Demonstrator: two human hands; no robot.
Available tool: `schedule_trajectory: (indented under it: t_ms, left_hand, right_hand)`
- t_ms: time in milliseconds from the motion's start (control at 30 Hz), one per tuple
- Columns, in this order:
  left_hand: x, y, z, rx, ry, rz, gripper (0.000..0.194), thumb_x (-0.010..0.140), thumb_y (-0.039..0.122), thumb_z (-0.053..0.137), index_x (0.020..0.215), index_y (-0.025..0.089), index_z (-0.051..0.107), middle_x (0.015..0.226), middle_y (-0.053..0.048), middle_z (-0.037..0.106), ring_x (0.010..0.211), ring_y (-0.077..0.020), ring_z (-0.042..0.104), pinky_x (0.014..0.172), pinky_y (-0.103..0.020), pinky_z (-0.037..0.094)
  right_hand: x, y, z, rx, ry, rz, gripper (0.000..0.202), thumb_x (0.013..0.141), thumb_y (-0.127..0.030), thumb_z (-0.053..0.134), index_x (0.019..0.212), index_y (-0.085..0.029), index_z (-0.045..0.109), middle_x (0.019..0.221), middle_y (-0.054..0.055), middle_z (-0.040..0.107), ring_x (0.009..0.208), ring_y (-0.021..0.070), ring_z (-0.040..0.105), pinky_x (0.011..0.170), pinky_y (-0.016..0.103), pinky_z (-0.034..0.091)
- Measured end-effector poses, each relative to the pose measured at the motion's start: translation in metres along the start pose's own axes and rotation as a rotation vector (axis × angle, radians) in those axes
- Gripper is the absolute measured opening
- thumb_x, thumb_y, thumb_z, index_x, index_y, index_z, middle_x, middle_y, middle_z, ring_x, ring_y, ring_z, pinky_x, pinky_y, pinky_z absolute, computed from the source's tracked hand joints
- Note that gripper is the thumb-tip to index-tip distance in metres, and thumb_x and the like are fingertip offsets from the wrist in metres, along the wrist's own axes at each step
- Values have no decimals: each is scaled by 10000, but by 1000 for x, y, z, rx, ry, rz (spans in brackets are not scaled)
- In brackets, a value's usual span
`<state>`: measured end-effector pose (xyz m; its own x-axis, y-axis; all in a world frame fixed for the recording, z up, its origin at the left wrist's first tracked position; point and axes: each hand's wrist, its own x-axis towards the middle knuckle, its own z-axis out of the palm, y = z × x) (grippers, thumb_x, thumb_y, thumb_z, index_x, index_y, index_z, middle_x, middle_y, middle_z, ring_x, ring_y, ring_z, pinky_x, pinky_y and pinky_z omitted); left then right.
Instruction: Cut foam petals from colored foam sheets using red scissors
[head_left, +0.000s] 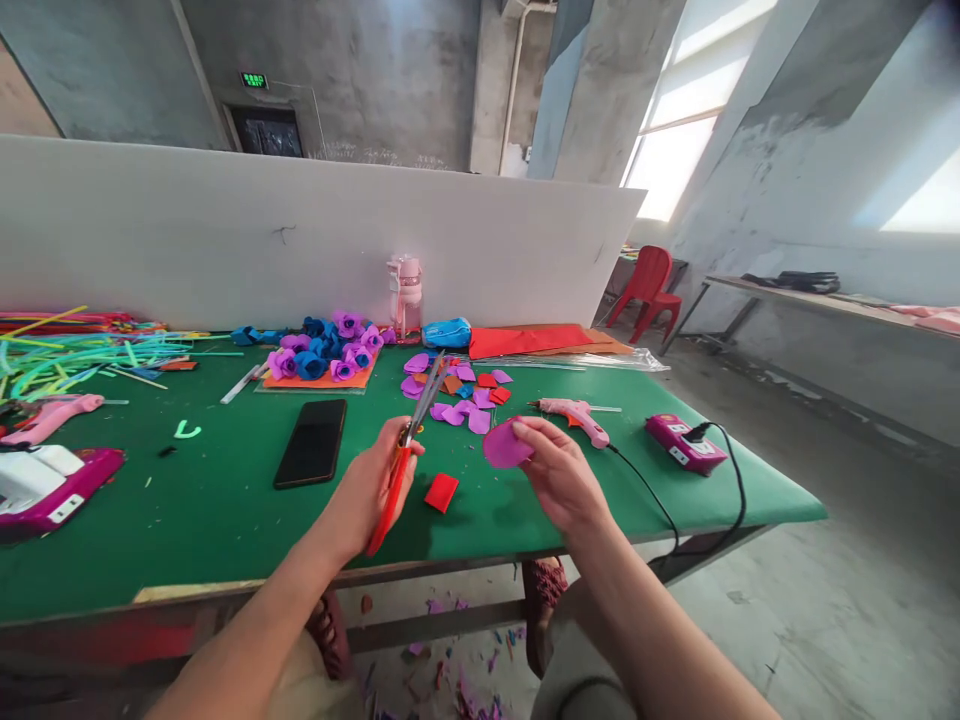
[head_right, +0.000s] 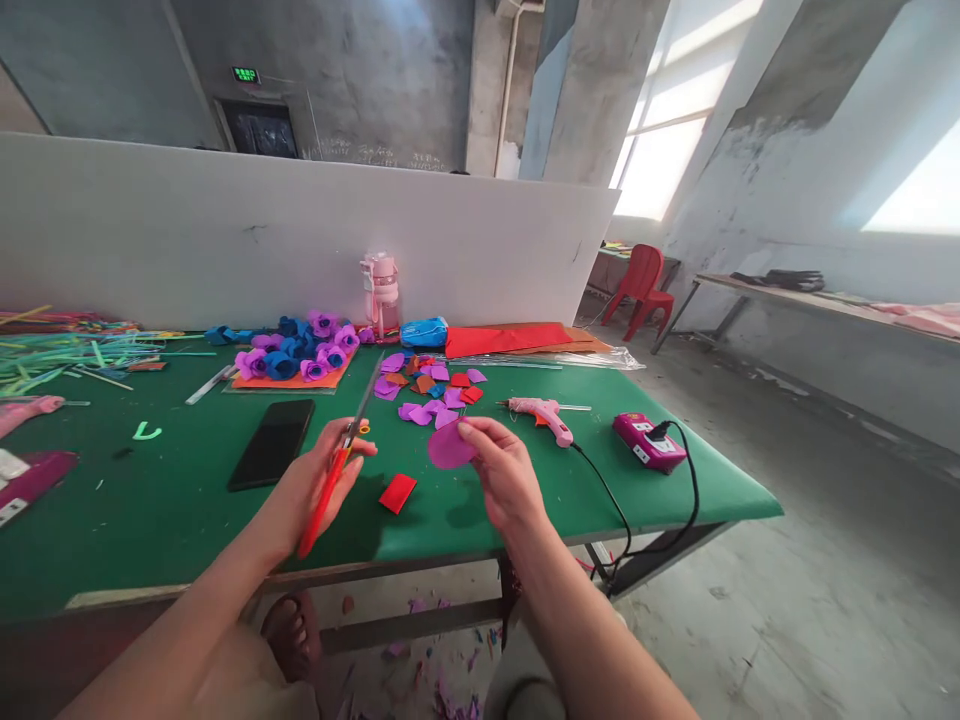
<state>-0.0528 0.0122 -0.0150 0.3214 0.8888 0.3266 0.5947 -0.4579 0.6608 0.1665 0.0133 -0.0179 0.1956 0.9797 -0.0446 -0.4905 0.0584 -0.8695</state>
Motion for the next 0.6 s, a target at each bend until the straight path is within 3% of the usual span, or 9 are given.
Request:
schedule_trajectory:
  t_ms: [100, 233, 333, 467, 600]
  left_hand:
    - [2, -3, -3, 181, -54, 44, 384, 812, 153, 411, 1190, 223, 421, 896, -40, 623, 710, -157, 590, 627, -249, 451]
    - [2, -5, 4, 294, -126, 222, 524, 688, 18, 444, 1173, 215, 463, 1067, -82, 623, 949, -221, 584, 776, -316, 456]
    - [3, -6, 8, 254, -90, 163, 439, 731, 47, 447, 1131, 224, 484, 988, -62, 627, 859, -207, 599, 736, -315, 455]
    - [5, 1, 7, -178, 33, -80, 275, 823, 267, 506, 1088, 217, 453, 818, -8, 599, 659, -157, 601, 593, -265, 452]
    - [5, 15, 7, -729, -31, -232, 436, 749, 406, 653, 1063, 197, 434, 882, -35, 641, 715, -170, 648, 572, -244, 471]
  right_hand:
    - [9, -6, -7, 172, 89, 0, 212, 526, -249, 828, 673, -214, 679, 664, -61, 651, 601, 86, 548, 585, 219, 457]
    - [16, -19, -14, 320, 171, -41, 243, 502, -183, 831, 645, -209, 636, 686, -79, 655, 635, 82, 583, 604, 210, 488]
    - [13, -23, -13, 330, 190, -41, 250, 500, -171, 831, 632, -205, 622, 682, -87, 649, 627, 72, 582, 604, 199, 488]
    - [-6, -16, 0, 127, 18, 50, 227, 524, -249, 831, 658, -183, 661, 650, -62, 642, 577, 71, 544, 570, 201, 447]
    - [-23, -1, 15, -55, -102, 5, 218, 589, -327, 795, 687, -163, 690, 646, -36, 641, 573, 69, 506, 566, 201, 386]
